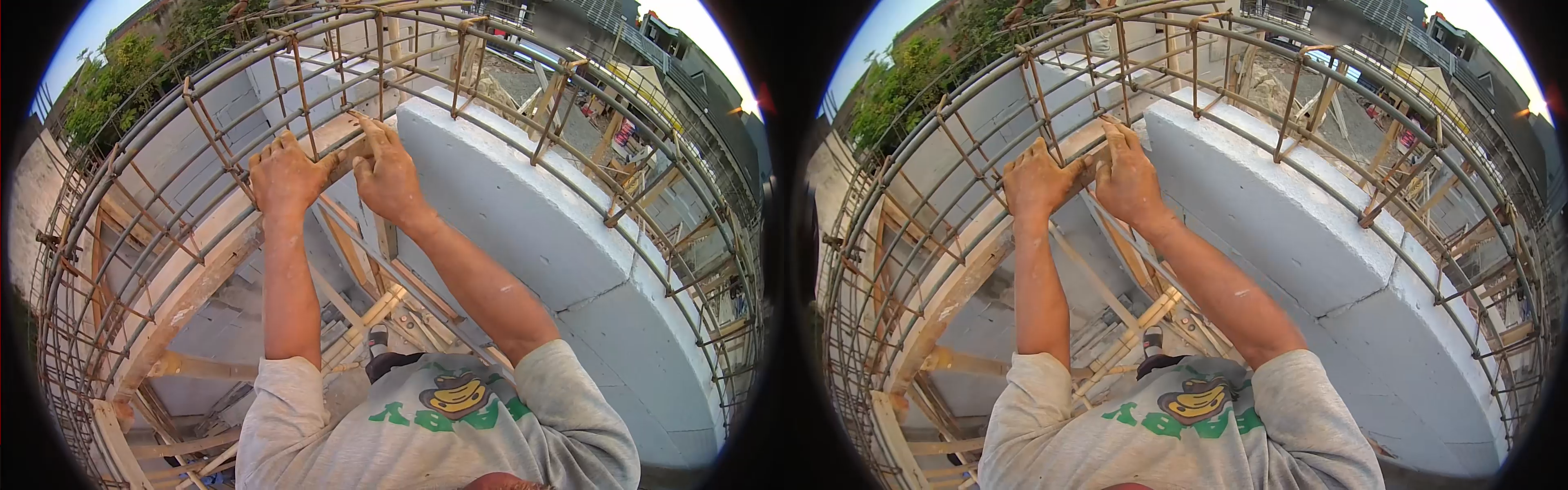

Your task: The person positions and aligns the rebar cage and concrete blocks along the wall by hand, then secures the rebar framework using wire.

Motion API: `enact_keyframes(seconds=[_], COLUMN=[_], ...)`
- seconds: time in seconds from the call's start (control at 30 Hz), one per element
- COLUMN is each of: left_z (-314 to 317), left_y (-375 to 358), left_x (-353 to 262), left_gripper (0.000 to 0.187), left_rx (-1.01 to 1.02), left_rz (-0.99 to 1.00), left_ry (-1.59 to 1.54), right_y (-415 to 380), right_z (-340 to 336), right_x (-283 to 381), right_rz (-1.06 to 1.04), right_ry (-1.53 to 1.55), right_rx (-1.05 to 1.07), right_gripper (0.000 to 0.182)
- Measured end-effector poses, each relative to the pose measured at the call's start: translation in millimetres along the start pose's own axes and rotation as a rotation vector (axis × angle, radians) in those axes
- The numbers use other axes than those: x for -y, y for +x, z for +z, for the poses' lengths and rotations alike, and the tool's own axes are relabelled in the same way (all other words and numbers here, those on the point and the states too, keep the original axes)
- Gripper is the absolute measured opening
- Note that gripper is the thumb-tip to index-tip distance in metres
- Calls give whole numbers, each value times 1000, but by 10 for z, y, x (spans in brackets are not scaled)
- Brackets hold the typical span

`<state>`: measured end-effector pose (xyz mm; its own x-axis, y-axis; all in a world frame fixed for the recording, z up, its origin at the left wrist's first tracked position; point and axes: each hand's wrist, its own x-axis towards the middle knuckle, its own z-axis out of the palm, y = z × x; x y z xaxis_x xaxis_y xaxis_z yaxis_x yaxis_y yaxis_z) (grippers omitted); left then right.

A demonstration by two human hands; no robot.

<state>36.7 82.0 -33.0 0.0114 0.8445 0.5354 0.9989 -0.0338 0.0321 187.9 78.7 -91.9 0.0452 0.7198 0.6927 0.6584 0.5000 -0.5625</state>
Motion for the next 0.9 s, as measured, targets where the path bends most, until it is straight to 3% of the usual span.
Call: enact_keyframes(seconds=[0.03,0.13,0.23,0.33,0.43,0.53,0.63,0.73,0.83,0.9], left_z=[-15,-13,38,14,11,61,21,-36,38,4], left_y=[5,-5,7,12,-10,14,-12,-4,-29,0], left_x=[5,14,32,26,33,51,51,34,61,63], left_gripper=[90,88,88,89,90,93,96,108,105,107], left_rx=[30,32,5,26,4,15,19,103,2,52], left_rz=[5,-3,10,-4,23,35,50,60,80,67], left_ry=[-5,-14,-27,-39,-31,-22,-16,-10,5,2], right_y=[-24,7,93,136,45,3,-193,-242,-117,-21], right_z=[59,-74,-193,-206,-71,-23,-16,12,-94,-112], right_x=[-35,212,199,131,-27,98,136,8,197,249], right_rz=[51,724,850,755,792,757,585,766,618,525], right_ry=[64,906,1061,1324,1356,1360,1167,1155,1166,1119], right_rx=[-86,122,142,132,135,92,7,156,89,53], right_gripper=[58,51,37,34,33,44,58,70,73,75])
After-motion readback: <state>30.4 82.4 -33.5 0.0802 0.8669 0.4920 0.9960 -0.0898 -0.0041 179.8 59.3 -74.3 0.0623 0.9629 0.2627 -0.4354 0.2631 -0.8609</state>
